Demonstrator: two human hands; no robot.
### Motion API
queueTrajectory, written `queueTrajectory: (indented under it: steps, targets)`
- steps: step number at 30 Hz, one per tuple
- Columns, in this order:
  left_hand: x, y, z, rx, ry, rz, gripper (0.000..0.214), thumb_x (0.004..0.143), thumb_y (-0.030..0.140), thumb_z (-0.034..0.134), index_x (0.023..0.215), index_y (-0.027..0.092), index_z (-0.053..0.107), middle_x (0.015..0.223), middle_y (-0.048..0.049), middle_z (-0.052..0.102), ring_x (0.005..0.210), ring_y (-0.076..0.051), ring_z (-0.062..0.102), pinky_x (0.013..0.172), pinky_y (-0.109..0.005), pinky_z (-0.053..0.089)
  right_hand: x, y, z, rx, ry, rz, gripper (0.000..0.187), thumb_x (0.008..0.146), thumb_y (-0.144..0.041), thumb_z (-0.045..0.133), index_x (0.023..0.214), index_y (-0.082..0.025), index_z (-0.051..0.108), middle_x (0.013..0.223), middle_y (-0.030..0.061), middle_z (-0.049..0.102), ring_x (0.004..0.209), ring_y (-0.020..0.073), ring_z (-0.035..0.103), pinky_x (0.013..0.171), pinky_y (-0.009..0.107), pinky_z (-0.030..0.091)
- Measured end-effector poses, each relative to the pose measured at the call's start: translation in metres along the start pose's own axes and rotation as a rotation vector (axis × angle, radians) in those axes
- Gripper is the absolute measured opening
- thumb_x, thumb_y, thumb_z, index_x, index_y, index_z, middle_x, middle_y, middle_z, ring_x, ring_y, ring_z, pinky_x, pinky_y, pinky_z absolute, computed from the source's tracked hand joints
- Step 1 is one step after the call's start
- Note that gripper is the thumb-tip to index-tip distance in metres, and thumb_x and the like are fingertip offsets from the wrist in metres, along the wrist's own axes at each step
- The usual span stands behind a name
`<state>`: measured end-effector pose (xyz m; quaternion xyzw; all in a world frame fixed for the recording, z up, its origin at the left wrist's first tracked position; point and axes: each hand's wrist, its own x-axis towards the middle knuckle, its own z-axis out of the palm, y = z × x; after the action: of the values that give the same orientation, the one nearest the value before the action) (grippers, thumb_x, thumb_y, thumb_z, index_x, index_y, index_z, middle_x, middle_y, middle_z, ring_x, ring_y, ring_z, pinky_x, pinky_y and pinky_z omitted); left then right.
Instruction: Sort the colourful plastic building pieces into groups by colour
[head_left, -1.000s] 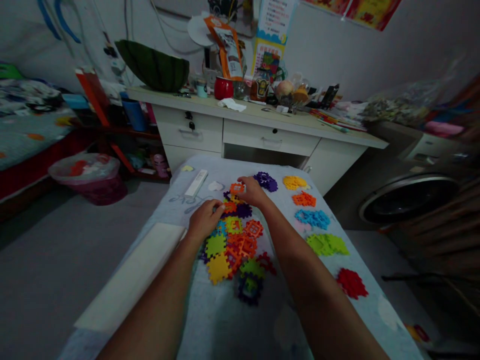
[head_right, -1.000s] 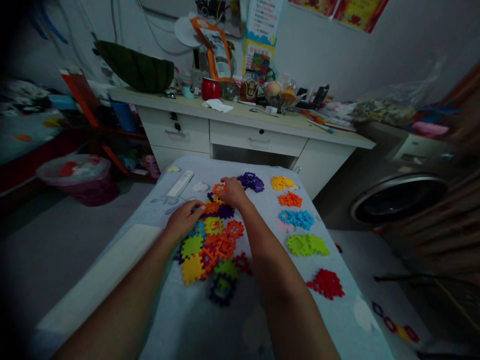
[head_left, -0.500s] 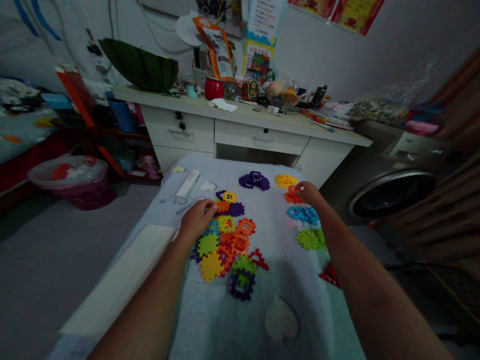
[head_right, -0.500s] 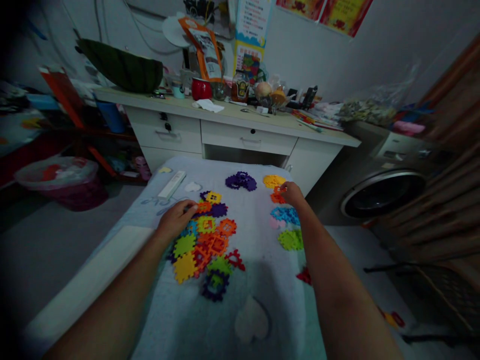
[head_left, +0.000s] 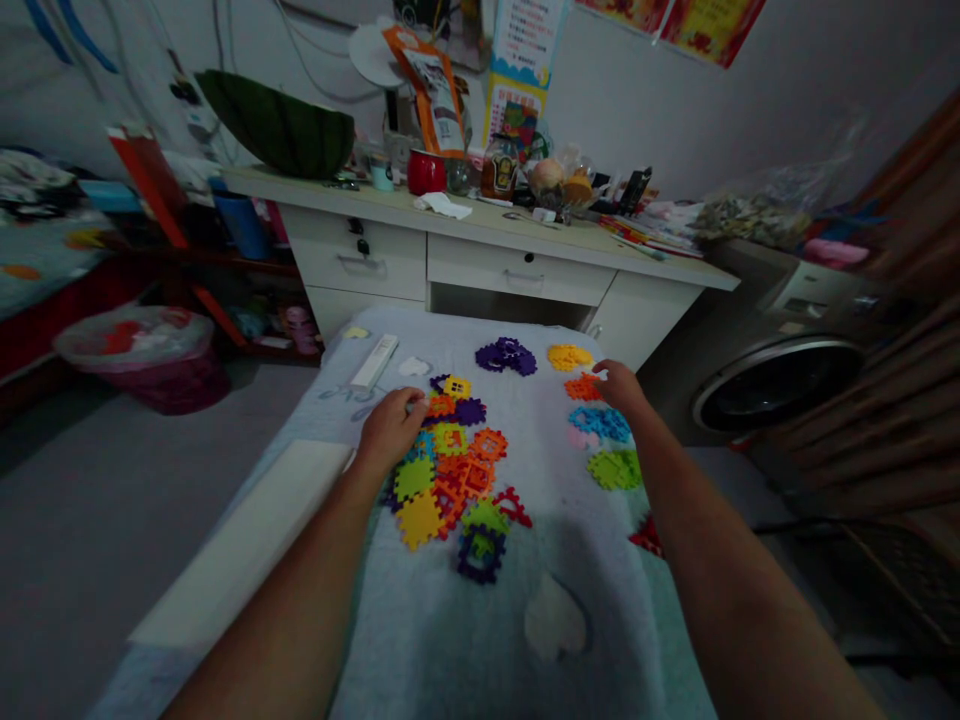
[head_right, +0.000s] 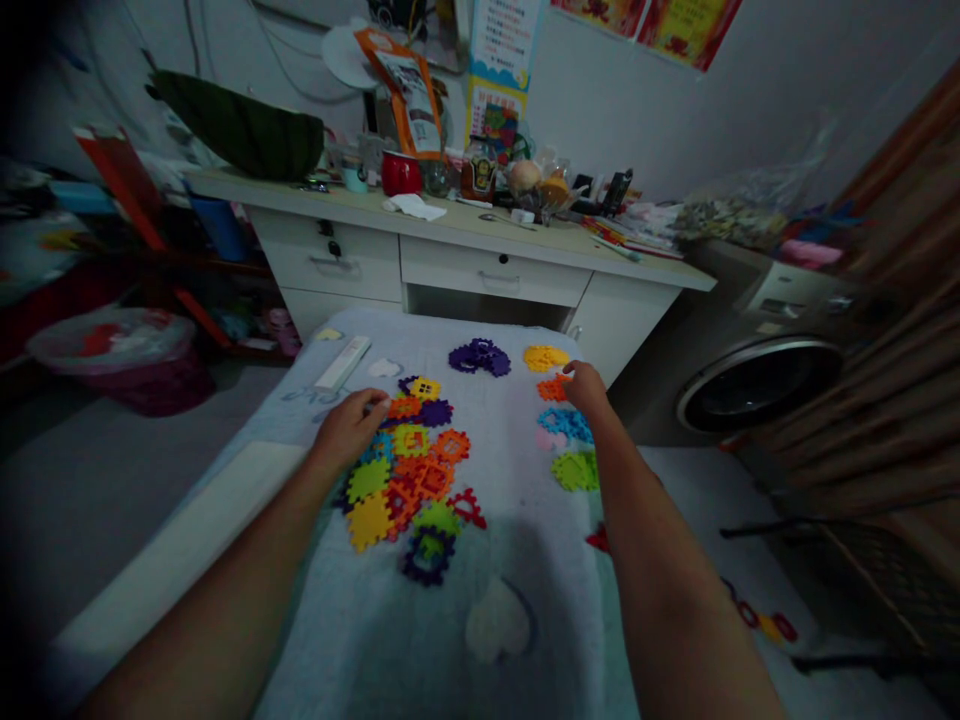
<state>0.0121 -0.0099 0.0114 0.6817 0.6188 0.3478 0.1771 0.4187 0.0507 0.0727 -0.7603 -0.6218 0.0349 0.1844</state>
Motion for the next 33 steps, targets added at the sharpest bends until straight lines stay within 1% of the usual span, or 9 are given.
queueTrajectory:
  steps: [3, 6, 9, 12, 15, 22, 26, 29, 33]
  targets:
    - [-0.002, 0.005, -0.003, 0.042, 0.061, 0.034, 0.034, 0.09, 0.039, 0.041, 0.102, 0.018, 0.065, 0.104, -0.0085, 0.068, 0.089, -0.02, 0.064, 0.086, -0.032, 0.047, -0.023, -0.031, 0.004, 0.073, -0.004, -0.148, 0.023, 0.078, -0.013, 0.064, 0.101, -0.015, 0.067, 0.106, 0.0117, 0.067, 0.091, 0.0191, 0.063, 0.081, 0.03, 0.046]
    - [-0.005, 0.012, -0.007, 0.052, 0.14, 0.065, 0.032, 0.09, 0.036, 0.041, 0.103, 0.019, 0.065, 0.104, -0.0077, 0.068, 0.089, -0.02, 0.064, 0.087, -0.031, 0.047, -0.06, -0.069, 0.016, 0.232, -0.206, -0.365, 0.021, 0.082, -0.016, 0.061, 0.102, -0.017, 0.066, 0.099, 0.0064, 0.069, 0.084, 0.0158, 0.064, 0.078, 0.028, 0.047]
    - [-0.009, 0.017, -0.01, 0.054, 0.198, 0.091, 0.03, 0.09, 0.033, 0.041, 0.102, 0.019, 0.065, 0.104, -0.0073, 0.068, 0.092, -0.02, 0.064, 0.088, -0.031, 0.046, -0.099, -0.102, 0.03, 0.269, -0.378, -0.524, 0.019, 0.082, -0.02, 0.062, 0.101, -0.017, 0.067, 0.093, 0.0042, 0.069, 0.08, 0.0151, 0.062, 0.076, 0.027, 0.047]
    - [-0.012, 0.019, -0.01, 0.07, 0.193, 0.11, 0.028, 0.09, 0.03, 0.041, 0.102, 0.02, 0.065, 0.103, -0.007, 0.068, 0.096, -0.021, 0.063, 0.09, -0.031, 0.046, -0.126, -0.122, 0.041, 0.222, -0.395, -0.614, 0.025, 0.081, -0.024, 0.066, 0.104, -0.016, 0.067, 0.1, 0.0072, 0.067, 0.086, 0.0167, 0.06, 0.081, 0.029, 0.045]
    - [-0.014, 0.019, -0.008, 0.093, 0.17, 0.12, 0.027, 0.09, 0.029, 0.041, 0.1, 0.021, 0.065, 0.101, -0.0067, 0.068, 0.097, -0.021, 0.063, 0.089, -0.032, 0.046, -0.136, -0.126, 0.049, 0.158, -0.355, -0.658, 0.031, 0.078, -0.026, 0.069, 0.107, -0.015, 0.068, 0.102, 0.0092, 0.064, 0.094, 0.0194, 0.057, 0.088, 0.032, 0.043]
    - [-0.023, 0.032, -0.01, 0.101, 0.177, 0.163, 0.024, 0.088, 0.025, 0.042, 0.096, 0.02, 0.065, 0.098, -0.0069, 0.069, 0.096, -0.022, 0.063, 0.089, -0.031, 0.046, -0.14, -0.115, 0.059, 0.29, -0.262, -0.636, 0.018, 0.082, -0.021, 0.06, 0.096, -0.017, 0.07, 0.095, 0.0057, 0.067, 0.089, 0.017, 0.058, 0.088, 0.029, 0.042]
    - [-0.029, 0.042, -0.015, 0.105, 0.191, 0.216, 0.024, 0.089, 0.025, 0.042, 0.095, 0.02, 0.065, 0.097, -0.0066, 0.069, 0.096, -0.022, 0.063, 0.089, -0.032, 0.045, -0.139, -0.108, 0.063, 0.426, -0.149, -0.439, 0.023, 0.089, -0.023, 0.048, 0.097, -0.019, 0.069, 0.087, 0.0033, 0.07, 0.079, 0.0162, 0.061, 0.077, 0.026, 0.044]
    - [-0.032, 0.046, -0.02, 0.147, 0.188, 0.215, 0.024, 0.089, 0.025, 0.042, 0.096, 0.021, 0.064, 0.098, -0.0064, 0.069, 0.096, -0.021, 0.063, 0.088, -0.031, 0.046, -0.134, -0.101, 0.066, 0.479, -0.022, -0.304, 0.029, 0.093, -0.026, 0.041, 0.1, -0.019, 0.068, 0.088, 0.0038, 0.071, 0.081, 0.0176, 0.063, 0.077, 0.027, 0.045]
    - [-0.034, 0.052, -0.028, 0.274, 0.078, 0.175, 0.023, 0.089, 0.026, 0.043, 0.098, 0.02, 0.064, 0.099, -0.007, 0.069, 0.092, -0.022, 0.064, 0.081, -0.032, 0.047, -0.127, -0.093, 0.071, 0.442, 0.034, -0.187, 0.03, 0.093, -0.027, 0.04, 0.107, -0.02, 0.066, 0.09, 0.0049, 0.071, 0.082, 0.0192, 0.064, 0.079, 0.029, 0.046]
